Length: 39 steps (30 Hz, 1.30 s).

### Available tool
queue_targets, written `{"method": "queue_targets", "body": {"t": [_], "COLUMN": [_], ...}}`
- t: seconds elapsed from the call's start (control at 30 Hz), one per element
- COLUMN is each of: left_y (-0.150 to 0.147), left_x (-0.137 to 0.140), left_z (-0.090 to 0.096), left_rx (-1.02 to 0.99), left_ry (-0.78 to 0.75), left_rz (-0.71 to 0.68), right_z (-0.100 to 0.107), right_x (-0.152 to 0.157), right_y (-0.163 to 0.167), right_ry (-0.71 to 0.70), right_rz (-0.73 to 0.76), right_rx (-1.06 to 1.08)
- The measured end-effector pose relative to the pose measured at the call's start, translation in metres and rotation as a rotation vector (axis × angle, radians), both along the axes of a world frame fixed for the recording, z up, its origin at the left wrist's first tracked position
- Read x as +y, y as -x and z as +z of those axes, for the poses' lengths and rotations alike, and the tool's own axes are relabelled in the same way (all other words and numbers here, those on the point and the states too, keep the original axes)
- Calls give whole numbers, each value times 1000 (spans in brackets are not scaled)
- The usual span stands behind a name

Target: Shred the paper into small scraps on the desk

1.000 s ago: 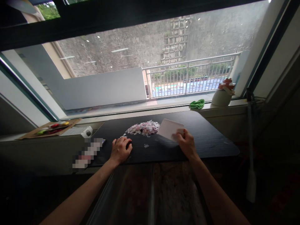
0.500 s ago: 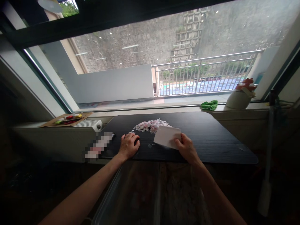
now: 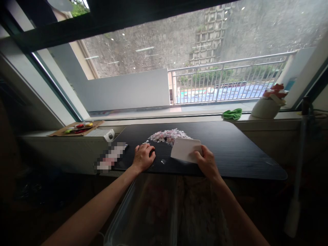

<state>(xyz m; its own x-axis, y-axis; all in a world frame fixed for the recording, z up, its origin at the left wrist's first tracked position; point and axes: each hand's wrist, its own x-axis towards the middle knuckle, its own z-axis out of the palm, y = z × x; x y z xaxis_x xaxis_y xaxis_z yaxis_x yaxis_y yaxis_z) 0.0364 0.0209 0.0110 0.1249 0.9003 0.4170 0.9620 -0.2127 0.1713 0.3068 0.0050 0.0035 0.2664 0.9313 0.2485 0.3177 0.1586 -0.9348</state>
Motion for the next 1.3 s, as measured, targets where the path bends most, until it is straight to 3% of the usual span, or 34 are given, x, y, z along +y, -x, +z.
{"method": "queue_targets", "body": {"t": [0.2,0.37,0.67,0.9,1.3], "left_y": [0,0,-1,1,-1], "left_x": [0,0,0,0,0], "left_z": [0,1,-1,1,1], "left_rx": [2,0,-9,-3,-9], "left_ry": [-1,-3,-7,5,7], "left_rz": [9,6,5,2,8], "right_z": [2,0,12,6,13], "right_x": [-2,3,3,8,2], "right_y": [3,3,10,13,14], "right_ry": [46,43,151,126,184], "right_rz": [306,276,457,371,506], "right_rx": [49,85,167,175,204]}}
